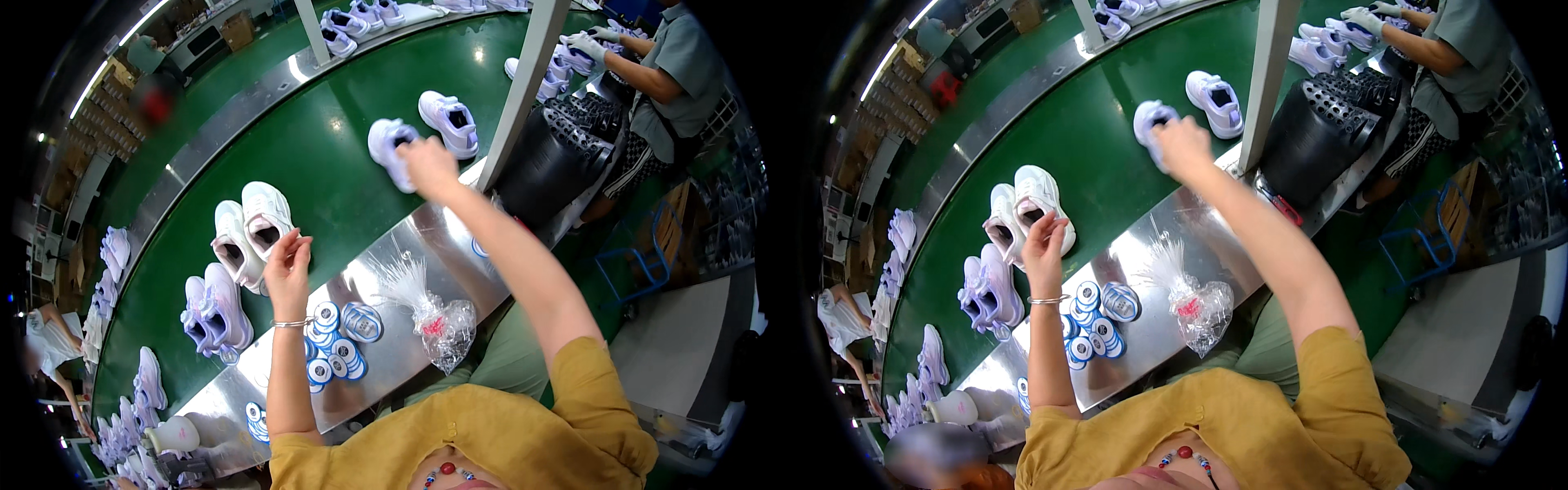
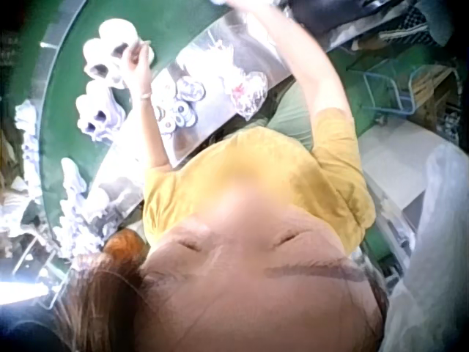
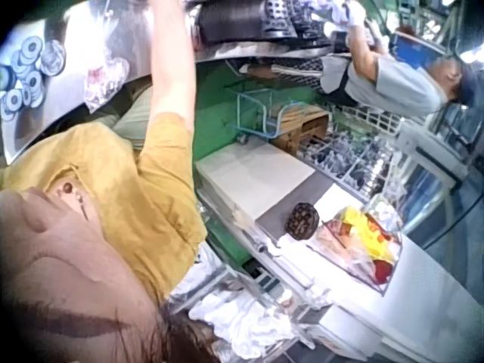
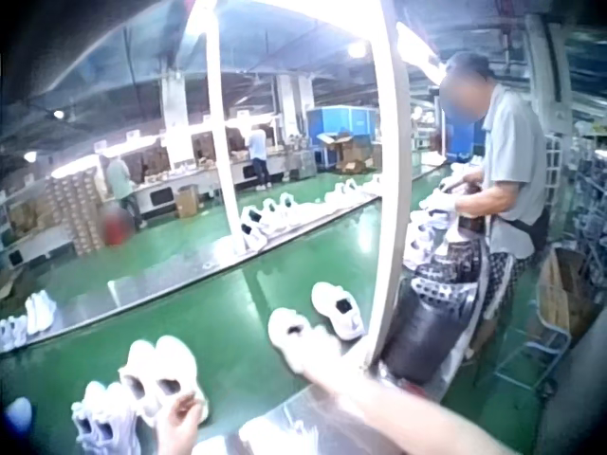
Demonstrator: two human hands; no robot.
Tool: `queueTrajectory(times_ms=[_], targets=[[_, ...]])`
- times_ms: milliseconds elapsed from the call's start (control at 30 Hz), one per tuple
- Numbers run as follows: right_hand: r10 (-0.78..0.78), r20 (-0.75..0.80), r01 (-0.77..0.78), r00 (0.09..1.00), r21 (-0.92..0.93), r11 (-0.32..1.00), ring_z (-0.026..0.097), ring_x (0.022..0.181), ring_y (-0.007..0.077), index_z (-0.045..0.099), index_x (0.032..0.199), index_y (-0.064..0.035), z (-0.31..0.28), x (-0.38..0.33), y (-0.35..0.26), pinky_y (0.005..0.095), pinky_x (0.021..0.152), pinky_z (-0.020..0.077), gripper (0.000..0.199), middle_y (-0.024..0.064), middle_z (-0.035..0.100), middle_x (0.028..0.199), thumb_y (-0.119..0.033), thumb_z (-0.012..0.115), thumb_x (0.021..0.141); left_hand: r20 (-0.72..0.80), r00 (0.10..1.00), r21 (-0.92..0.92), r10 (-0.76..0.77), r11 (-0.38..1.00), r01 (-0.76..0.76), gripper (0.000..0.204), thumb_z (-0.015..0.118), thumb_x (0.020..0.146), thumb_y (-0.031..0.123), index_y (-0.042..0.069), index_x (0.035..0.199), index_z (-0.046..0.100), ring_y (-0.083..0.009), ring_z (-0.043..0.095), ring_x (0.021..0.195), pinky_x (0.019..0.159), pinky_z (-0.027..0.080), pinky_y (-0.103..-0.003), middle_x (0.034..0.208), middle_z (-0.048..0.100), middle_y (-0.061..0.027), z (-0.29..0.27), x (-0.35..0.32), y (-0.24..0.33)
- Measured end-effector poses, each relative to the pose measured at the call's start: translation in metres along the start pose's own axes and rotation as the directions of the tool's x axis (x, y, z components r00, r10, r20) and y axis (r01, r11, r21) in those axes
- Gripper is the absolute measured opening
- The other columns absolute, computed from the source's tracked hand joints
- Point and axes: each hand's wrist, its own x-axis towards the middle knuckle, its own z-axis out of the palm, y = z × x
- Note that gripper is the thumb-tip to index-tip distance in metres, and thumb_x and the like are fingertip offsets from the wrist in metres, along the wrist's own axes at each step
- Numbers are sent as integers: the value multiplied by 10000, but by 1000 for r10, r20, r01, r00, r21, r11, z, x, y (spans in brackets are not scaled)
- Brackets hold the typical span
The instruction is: The person attaches small circular blue and white components to the tongue area of white sneakers on a moving conveyor belt. They repeatedly pick up a component, place it on a shoe, and then move the shoe forward on the belt.
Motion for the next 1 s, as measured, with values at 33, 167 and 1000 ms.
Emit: queueTrajectory(times_ms=[33,167,1000], targets=[[50,3,-50,999,-5,999,626,895,293,633,1001,-166,4,4,26,409,710,547,207,81,629,957,-98,569,816,-13,1000,-12,-3,1000,3,277,585,910,32,-44,1176,569,-130,618,926,825,484,-243,1011,667,-98,-5,-5,-5],[96,-26,-95,995,18,995,595,993,321,650,1021,-143,0,-10,53,453,812,506,236,80,640,1018,-70,565,814,-48,997,26,-65,997,66,278,585,912,38,-47,1177,567,-130,618,923,836,479,-250,1006,669,-95,-12,-26,-7],[-8,346,-116,938,336,935,635,966,329,686,985,-47,22,-57,-12,431,826,509,263,166,668,999,-193,683,766,510,824,553,246,639,-534,516,597,866,255,-75,1251,499,-389,393,1292,1054,337,-456,1347,451,-258,141,-130,8]])
